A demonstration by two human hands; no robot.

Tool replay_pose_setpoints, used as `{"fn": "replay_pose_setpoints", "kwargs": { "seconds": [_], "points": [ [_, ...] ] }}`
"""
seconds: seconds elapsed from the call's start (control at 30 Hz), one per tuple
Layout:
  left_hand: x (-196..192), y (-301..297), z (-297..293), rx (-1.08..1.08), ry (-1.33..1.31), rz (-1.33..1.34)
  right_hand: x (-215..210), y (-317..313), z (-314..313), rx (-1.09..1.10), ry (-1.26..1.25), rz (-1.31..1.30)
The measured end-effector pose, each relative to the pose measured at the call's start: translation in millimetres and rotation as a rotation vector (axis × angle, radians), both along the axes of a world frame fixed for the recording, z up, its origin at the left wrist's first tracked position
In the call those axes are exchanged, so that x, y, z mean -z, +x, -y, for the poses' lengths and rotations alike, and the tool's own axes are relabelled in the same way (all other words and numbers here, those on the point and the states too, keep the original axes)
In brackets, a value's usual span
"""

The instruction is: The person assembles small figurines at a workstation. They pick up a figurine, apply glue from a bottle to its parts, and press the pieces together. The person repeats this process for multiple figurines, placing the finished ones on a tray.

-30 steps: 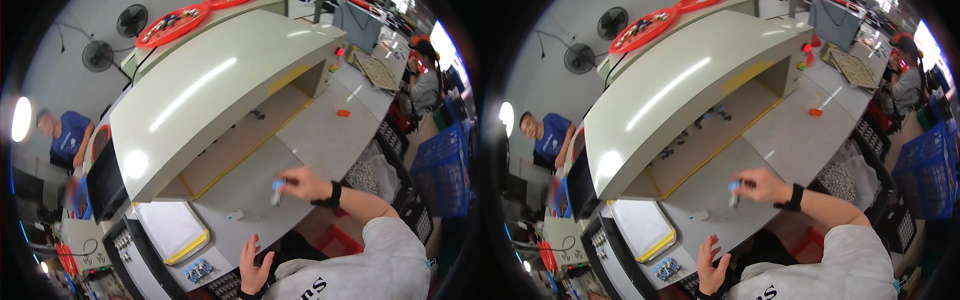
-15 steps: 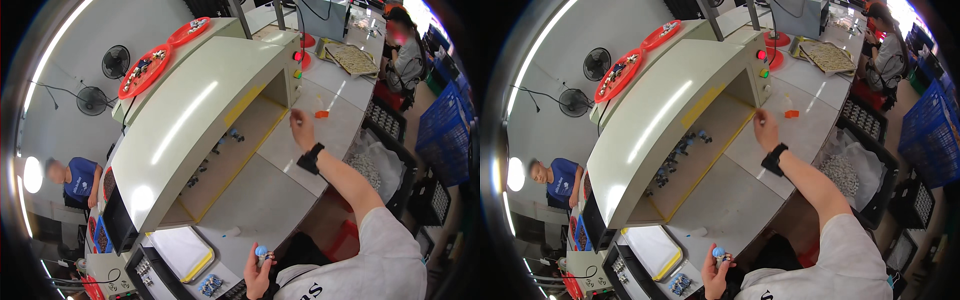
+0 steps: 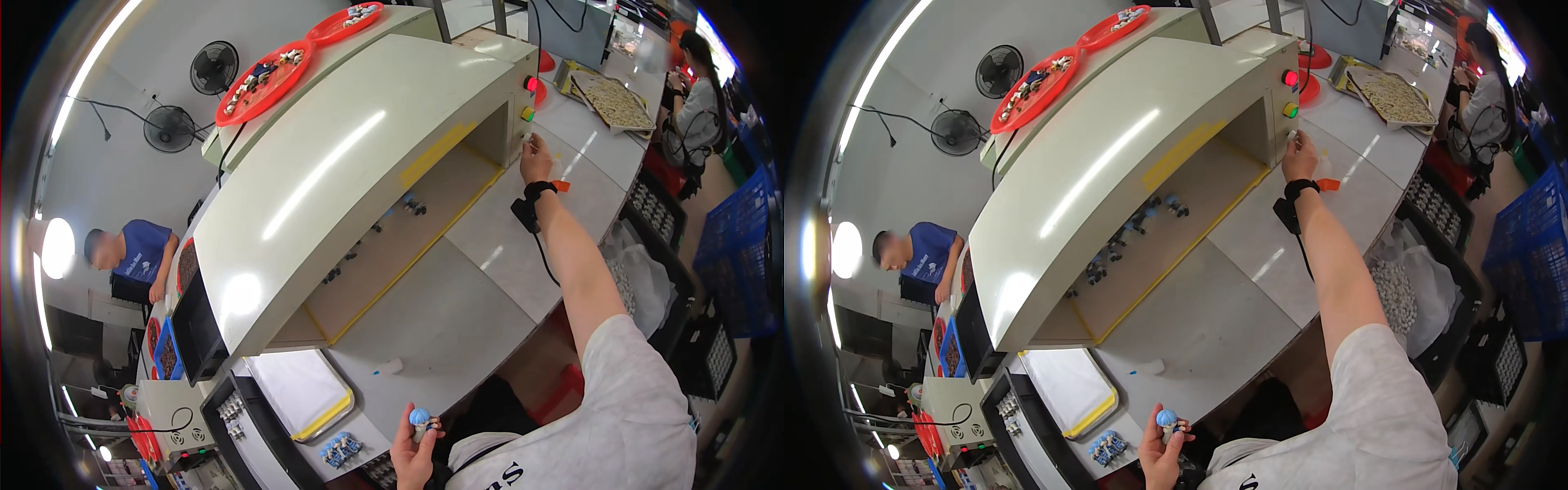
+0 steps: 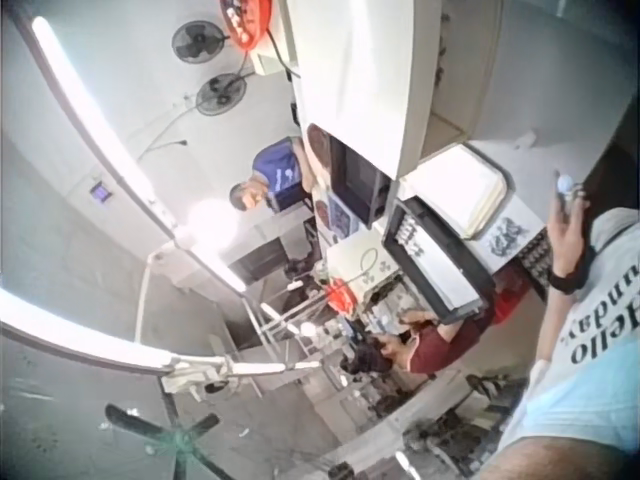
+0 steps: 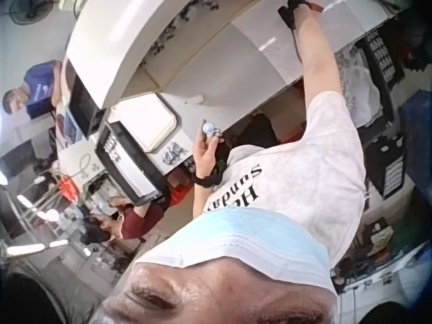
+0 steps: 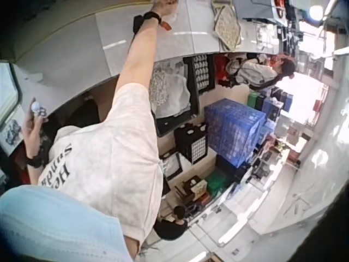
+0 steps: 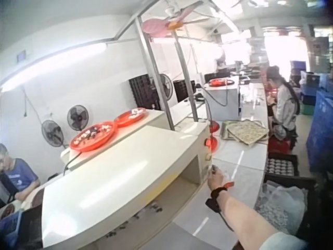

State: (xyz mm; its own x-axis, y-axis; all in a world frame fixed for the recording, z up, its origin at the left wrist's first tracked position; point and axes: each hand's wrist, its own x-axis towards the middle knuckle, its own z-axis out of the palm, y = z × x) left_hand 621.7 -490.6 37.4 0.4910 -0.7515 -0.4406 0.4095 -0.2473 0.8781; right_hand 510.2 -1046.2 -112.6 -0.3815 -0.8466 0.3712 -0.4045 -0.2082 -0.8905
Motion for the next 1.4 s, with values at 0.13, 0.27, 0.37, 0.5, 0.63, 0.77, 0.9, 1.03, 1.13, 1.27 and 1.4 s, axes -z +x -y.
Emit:
{"fn": "replay_pose_setpoints", "kwargs": {
  "seconds": [0.13,0.27,0.37,0.5,0.63,0.77,0.9,1.03,1.13,1.27,1.4],
  "points": [
    [3.8,-0.5,-1.4,-0.007,-0.038,0.001,1.1,-2.6,1.7,0.017,-0.019,-0.036],
    [3.2,-1.9,-0.6,-0.013,-0.018,0.002,-3.2,-3.8,1.8,0.027,0.012,-0.039],
    [4.1,-2.9,-0.7,-0.012,0.001,-0.001,-1.6,-7.3,6.3,0.038,0.007,-0.034],
    [1.4,-4.8,0.9,-0.018,0.006,-0.004,-2.5,-7.2,5.5,0.026,0.013,-0.017],
    [3.6,-5.3,-0.5,-0.033,0.002,-0.041,-9.2,-6.2,0.8,0.027,0.014,-0.019],
    [8.5,-3.6,-2.5,-0.011,0.004,-0.03,-10.8,-6.7,0.0,0.03,0.022,-0.029],
    [7.1,-3.5,-0.3,-0.005,-0.024,-0.046,-8.8,-11.8,5.6,0.024,0.033,-0.034],
    [7.0,-3.1,-2.9,-0.003,0.001,-0.023,-16.5,-0.8,-3.8,0.038,0.114,-0.052],
    [3.6,3.8,3.2,-0.028,-0.034,0.054,3.3,-2.3,-5.5,0.059,0.075,0.075],
    [-2.4,9.7,1.5,-0.119,-0.018,0.048,-20.6,18.4,-104.6,-0.3,0.024,0.316],
    [1.5,17.0,-1.2,-0.182,-0.088,0.053,-81.7,34.8,-250.7,-0.807,0.326,0.38]
  ]
}}
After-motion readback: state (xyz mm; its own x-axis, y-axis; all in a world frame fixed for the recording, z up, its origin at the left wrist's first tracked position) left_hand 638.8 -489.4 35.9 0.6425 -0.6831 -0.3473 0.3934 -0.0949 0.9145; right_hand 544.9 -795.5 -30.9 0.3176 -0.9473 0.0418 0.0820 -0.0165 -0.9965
